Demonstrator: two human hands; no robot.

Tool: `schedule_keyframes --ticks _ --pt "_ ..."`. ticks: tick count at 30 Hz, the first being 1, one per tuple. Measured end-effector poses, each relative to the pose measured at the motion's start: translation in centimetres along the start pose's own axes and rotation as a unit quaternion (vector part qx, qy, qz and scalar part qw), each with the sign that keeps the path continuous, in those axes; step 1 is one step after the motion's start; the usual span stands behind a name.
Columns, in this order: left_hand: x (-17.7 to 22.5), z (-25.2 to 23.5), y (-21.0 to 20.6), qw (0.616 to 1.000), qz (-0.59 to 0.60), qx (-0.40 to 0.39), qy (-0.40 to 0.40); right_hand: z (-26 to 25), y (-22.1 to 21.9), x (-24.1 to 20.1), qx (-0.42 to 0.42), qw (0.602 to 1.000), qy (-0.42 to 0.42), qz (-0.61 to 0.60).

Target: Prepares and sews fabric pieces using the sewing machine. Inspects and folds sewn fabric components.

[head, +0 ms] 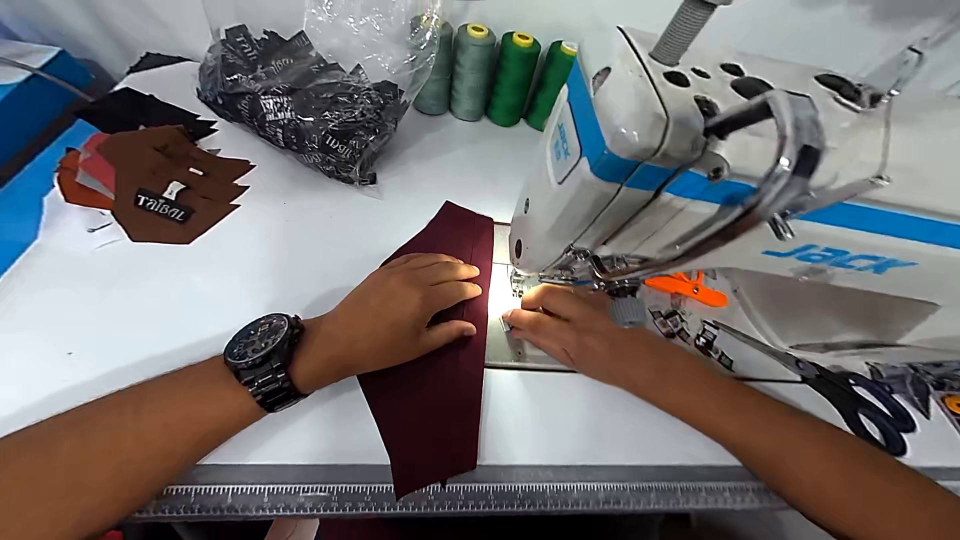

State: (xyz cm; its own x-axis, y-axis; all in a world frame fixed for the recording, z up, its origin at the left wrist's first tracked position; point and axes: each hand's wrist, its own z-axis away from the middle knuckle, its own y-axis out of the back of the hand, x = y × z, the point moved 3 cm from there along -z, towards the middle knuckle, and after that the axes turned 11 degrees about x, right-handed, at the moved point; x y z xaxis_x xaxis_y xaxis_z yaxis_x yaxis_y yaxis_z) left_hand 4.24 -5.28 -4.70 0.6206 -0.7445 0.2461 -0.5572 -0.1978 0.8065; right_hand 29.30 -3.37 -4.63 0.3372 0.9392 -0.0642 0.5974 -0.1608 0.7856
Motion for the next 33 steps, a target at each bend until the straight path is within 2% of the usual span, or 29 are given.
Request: schedule_keyframes --ticks 2,4,9,14,20,28,33 --pt "-0.1 0.2 -0.1 1.000 0.008 0.004 0.005 0.5 0.2 -0.1 0.029 0.998 -0.046 0.007" --pt "-0.2 0.3 -0.1 1.000 0.003 0.007 0.012 1.4 1.3 0.4 0.023 0.998 -0.066 0.006" --pt "0.8 0.2 0.4 0.999 -0.033 0.028 0.009 3.6 0.8 1.2 -0.072 0.994 -0.069 -0.036" --pt "1.5 0.5 0.2 0.996 -0.086 0.004 0.027 3.2 -0.7 0.3 -0.048 0.997 -0.066 -0.019" --pt "1.2 0.8 -0.2 0.996 -0.057 -0.005 0.067 0.8 -0.4 -0.6 -0.039 0.999 -0.034 -0.015" --pt "1.4 0.4 -0.1 1.000 -0.016 0.005 0.024 0.6 -0.5 -0.5 -0.040 0.999 -0.014 -0.010" --pt "1.9 0.6 0.7 1.000 -0.010 0.028 -0.003 0.7 0.8 -0.8 -0.039 0.999 -0.034 -0.008"
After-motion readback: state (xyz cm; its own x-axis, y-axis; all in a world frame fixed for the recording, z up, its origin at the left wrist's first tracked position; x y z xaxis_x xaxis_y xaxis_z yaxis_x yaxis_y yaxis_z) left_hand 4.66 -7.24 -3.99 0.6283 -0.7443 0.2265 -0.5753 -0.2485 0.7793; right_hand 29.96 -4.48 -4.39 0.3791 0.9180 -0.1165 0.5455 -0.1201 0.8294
